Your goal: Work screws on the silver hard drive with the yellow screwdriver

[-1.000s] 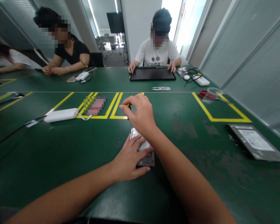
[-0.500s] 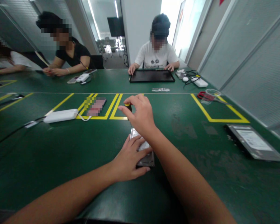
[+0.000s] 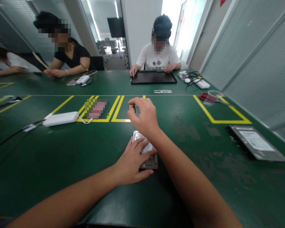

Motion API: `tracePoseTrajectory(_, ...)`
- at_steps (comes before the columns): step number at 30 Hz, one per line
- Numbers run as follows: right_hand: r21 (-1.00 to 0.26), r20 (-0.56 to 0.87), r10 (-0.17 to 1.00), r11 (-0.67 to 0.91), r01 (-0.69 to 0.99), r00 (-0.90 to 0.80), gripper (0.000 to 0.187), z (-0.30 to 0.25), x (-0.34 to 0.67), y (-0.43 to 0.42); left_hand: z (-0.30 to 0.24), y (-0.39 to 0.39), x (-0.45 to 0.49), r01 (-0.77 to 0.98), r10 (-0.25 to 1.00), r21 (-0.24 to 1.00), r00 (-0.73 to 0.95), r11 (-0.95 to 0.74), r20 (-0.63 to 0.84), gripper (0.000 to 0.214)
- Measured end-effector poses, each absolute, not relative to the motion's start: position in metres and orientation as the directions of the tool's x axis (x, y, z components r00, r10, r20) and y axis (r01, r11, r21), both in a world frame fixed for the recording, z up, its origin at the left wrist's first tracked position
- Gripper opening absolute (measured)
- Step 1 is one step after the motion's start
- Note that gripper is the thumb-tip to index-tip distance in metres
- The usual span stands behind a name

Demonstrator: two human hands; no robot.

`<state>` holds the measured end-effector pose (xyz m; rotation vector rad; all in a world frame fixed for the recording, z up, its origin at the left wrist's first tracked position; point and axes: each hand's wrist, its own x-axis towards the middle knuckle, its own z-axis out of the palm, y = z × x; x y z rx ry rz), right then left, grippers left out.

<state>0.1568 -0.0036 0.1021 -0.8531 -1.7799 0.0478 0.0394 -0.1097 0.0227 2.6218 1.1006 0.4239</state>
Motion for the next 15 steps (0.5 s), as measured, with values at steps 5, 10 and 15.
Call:
tracePoseTrajectory(5,-0.464,0.797,0.587,0.746,0.478,-0.144,0.013,0.1039,0.1572,-0.0041,0.022,-0.1095,0.0389,0.646,0.722,0.342,0.671,-0.682,0.17,0.074)
tracePoseTrajectory(10,-0.447,0.805,0.574,0.752,0.484,-0.149,0.01,0.1025,0.1569,-0.0031,0.0222,-0.1093,0.0393,0.645,0.72,0.339,0.671,-0.685,0.177,0.073)
tracePoseTrajectory(15,-0.464,0.788,0.6,0.728,0.505,-0.141,0.014,0.1013,0.1561,-0.0052,0.0231,-0.1099,0.0403,0.648,0.723,0.341,0.669,-0.681,0.172,0.074)
